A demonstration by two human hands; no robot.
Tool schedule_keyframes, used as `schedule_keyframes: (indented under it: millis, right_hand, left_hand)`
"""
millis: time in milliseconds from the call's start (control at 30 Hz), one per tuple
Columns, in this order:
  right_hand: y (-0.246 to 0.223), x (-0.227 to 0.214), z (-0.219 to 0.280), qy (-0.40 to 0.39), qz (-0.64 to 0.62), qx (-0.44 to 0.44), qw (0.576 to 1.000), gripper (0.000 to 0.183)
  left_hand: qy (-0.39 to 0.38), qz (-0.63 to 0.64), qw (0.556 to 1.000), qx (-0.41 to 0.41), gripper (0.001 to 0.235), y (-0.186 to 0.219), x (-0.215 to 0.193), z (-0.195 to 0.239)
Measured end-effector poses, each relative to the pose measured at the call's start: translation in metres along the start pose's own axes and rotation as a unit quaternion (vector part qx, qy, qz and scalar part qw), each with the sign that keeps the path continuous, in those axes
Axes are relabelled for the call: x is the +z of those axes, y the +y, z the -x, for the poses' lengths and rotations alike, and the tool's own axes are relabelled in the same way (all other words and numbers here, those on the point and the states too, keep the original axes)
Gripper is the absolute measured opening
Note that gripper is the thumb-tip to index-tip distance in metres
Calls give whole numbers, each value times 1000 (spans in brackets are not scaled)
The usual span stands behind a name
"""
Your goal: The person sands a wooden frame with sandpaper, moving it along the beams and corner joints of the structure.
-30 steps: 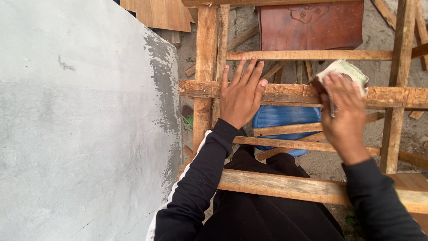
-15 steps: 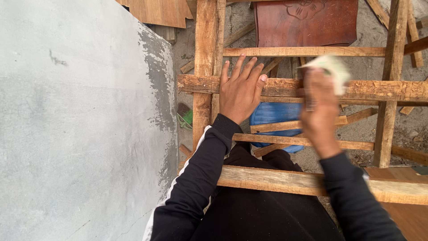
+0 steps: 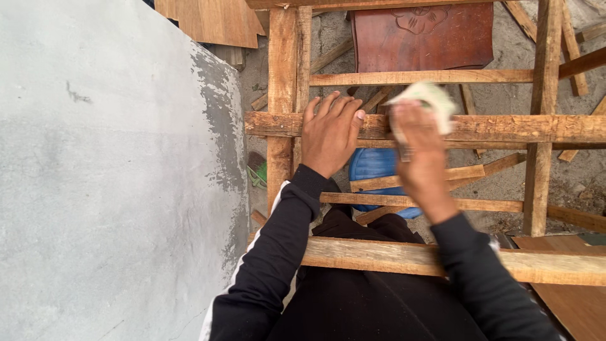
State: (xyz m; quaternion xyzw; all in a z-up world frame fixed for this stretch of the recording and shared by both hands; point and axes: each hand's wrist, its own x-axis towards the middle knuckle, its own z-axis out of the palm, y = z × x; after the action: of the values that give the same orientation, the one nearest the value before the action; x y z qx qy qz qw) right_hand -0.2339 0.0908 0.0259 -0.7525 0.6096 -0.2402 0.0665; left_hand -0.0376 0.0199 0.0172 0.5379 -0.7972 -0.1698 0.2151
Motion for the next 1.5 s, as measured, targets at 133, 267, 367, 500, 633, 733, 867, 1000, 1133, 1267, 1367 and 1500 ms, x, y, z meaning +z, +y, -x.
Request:
schedule_keyframes:
  millis: [133, 267, 367, 500, 633, 733, 867, 1000, 1133, 1267, 1367, 1500]
  right_hand:
    - [4, -10, -6, -59, -51, -34, 996, 64]
    - [61, -59, 12, -60, 32, 11, 998, 56]
    - [66, -63, 15, -37, 52, 32, 997, 57]
    - [5, -3, -2, -32, 46, -21, 998, 72]
    - [-1, -5, -10, -52, -12, -37, 998, 59]
    - [53, -51, 5, -48, 17, -11, 999, 46]
    - [55, -43, 6, -18, 71, -14, 997, 43]
    - [-4, 6, -13, -5, 54, -74, 996, 51]
    - [11, -15, -6, -50, -14, -20, 998, 43]
    - [63, -61, 12, -10, 170, 5, 985, 23]
    - [44, -25, 2, -63, 102, 29, 992, 14]
    - [-22, 29, -17, -7, 72, -79, 994, 44]
  left_hand:
    - [29, 7, 999, 31, 38, -5, -1, 3]
    - [20, 32, 999, 33, 36, -1, -7, 2]
    - [-4, 42, 999, 10, 35, 1, -10, -1]
    - [-21, 32, 999, -2, 35, 2, -10, -3]
    - [64, 3, 998, 2, 34, 3, -14, 3]
    - [57, -9, 998, -6, 35, -3, -10, 4]
    - [1, -10, 999, -43, 36, -4, -5, -1]
    - [-15, -6, 999, -38, 37, -8, -5, -2]
    - [43, 23, 998, -46, 39, -11, -8, 4]
    - [72, -16, 996, -51, 40, -15, -14, 1]
    - [42, -24, 996, -69, 42, -18, -18, 1]
    - [12, -23, 997, -74, 44, -20, -17, -2]
